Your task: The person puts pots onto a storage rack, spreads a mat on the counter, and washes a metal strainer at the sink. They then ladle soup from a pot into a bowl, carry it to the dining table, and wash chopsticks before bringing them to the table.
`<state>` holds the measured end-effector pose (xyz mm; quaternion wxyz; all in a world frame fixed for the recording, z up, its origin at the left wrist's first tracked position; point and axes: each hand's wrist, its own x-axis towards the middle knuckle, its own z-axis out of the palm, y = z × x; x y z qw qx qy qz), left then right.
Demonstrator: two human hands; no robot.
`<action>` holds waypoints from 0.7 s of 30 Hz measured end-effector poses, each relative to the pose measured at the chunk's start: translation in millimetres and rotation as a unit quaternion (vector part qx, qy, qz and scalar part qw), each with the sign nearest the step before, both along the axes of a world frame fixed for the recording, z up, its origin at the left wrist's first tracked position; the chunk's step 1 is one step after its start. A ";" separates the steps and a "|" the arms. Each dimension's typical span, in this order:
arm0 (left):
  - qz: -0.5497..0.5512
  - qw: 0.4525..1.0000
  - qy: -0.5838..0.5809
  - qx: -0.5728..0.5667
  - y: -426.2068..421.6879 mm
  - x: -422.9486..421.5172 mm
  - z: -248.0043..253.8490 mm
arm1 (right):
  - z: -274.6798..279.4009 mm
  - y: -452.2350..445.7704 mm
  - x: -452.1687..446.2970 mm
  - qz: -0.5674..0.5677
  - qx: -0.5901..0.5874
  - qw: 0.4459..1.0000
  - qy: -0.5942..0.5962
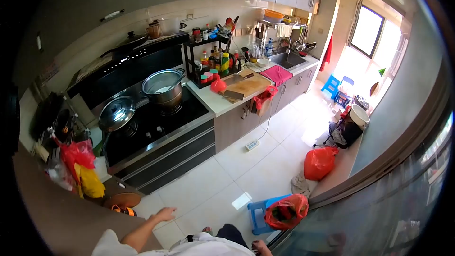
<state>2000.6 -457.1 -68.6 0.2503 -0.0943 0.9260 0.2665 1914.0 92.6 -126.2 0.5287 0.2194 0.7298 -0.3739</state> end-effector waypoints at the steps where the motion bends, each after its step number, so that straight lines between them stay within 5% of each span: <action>1: 0.007 0.999 0.042 0.002 -17.9 -34.5 14.9 | -9.1 -13.0 -11.3 -0.077 -0.030 0.996 0.040; 4: -0.068 0.990 0.118 0.028 -48.4 -123.7 52.8 | -53.8 -43.0 -37.5 0.003 -0.068 0.973 0.220; 5: -0.092 0.985 0.140 0.037 -55.0 -151.2 62.9 | -147.3 -15.9 -47.0 0.105 -0.114 0.929 0.336; 7: -0.035 0.989 0.125 0.067 -69.6 -210.5 95.1 | -110.3 -42.5 -87.4 0.105 -0.049 0.965 0.237; 13: 0.109 0.882 0.456 -0.042 -170.6 -357.9 248.0 | -78.9 -69.3 -260.5 0.105 0.002 0.984 0.144; 21: 0.353 0.793 0.368 -0.332 -286.7 -481.8 402.6 | -26.2 -124.8 -480.9 0.058 -0.086 0.977 0.188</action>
